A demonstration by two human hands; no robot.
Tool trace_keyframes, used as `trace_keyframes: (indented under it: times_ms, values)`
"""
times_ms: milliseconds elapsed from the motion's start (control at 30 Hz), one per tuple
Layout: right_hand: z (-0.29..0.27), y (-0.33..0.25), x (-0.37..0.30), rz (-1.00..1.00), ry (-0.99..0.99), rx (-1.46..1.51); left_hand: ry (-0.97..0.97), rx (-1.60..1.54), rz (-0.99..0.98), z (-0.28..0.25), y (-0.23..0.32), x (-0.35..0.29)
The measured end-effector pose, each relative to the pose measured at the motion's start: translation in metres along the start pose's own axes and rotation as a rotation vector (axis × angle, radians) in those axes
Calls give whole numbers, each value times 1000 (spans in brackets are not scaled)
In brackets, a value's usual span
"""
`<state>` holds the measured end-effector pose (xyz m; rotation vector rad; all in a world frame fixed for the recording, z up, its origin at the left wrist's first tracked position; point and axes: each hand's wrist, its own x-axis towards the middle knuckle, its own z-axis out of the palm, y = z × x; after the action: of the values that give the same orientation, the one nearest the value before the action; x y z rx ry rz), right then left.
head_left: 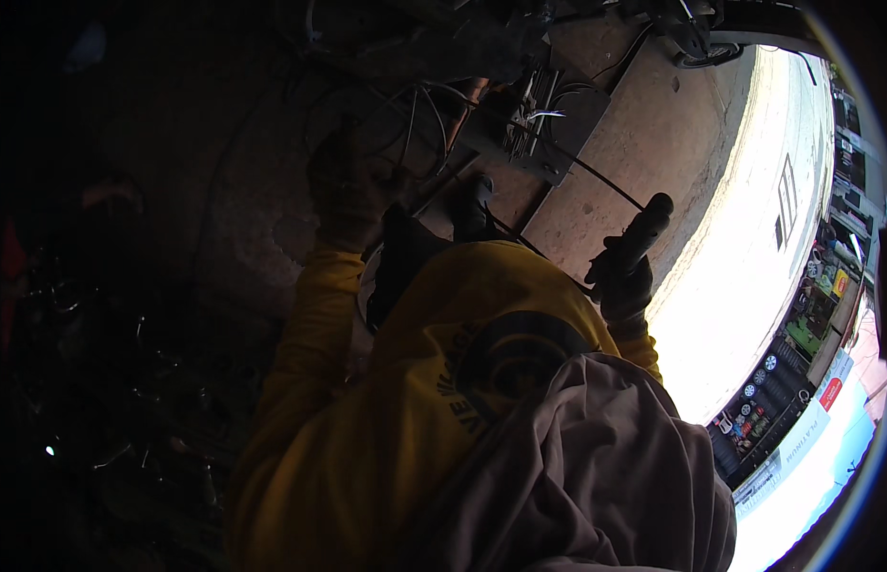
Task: The person aligns metal rods within a circular frame and uses a welding tool to join the pieces together, producing sparks during the process.
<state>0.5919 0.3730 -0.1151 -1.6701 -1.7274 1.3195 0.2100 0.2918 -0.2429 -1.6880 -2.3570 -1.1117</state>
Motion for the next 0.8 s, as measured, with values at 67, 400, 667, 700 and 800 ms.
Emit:
trace_keyframes:
  times_ms: [67,400,667,700,800]
  values:
    - [-1,1,2,11,-4,-21,3,17,2,5,-4,-1]
    - [-10,16,6,85,23,64,-37,58,65,22,-16,-9]
    - [-9,15,6,101,26,18,-62,42,82,23,-17,-6]
    - [-8,13,6,120,37,-23,-70,38,68,19,-14,-7]
    - [-3,6,4,82,1,189,-80,38,59,15,-12,-9]
